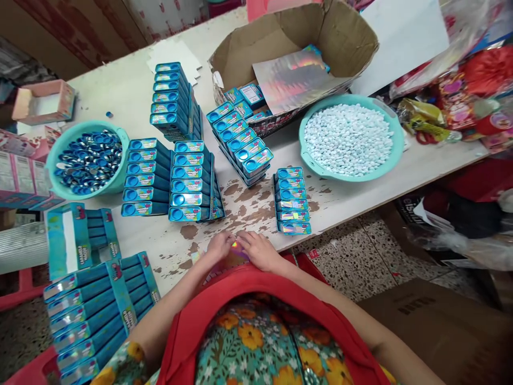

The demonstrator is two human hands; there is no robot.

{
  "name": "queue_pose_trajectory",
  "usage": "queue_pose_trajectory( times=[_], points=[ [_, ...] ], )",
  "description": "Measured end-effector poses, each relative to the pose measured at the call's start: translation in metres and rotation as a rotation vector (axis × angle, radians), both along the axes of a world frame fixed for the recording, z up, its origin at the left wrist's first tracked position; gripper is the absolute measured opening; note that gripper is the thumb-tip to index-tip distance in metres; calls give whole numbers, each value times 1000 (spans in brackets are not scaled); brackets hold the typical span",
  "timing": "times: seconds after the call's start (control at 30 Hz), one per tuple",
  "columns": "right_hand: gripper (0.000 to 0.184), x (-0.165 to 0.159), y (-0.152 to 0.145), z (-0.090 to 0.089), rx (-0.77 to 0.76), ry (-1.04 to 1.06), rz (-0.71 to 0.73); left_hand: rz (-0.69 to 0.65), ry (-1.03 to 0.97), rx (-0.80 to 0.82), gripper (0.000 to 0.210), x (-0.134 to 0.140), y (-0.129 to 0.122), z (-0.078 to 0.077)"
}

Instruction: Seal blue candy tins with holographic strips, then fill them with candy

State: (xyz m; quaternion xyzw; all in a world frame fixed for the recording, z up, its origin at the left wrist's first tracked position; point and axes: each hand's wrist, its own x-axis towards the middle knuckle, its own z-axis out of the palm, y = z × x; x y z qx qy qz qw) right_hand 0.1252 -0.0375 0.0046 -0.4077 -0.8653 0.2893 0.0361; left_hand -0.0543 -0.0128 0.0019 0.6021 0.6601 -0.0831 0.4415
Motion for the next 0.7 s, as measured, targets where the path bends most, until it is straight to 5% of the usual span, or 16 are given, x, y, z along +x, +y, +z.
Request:
queue_pose_trajectory(
  times=[0.13,0.3,0.4,0.5,0.6,0.7],
  points=[
    [26,7,-1,-3,-9,33,47,14,37,0,20,1,4,-6],
    [8,10,1,12,-135,257,-267,52,44,70,26,3,3,2],
    [9,16,7,31,-210,410,-501,92,-304,186,33,12,4,21],
    [9,30,15,49,-266,506,-637,29,-692,22,32,28,12,40],
    [11,46,26,56,-213,486,-821,13,-770,-145,32,50,31,52],
    [13,64,44,50,-31,427,-1000,7,-773,-85,27,75,61,54]
  ],
)
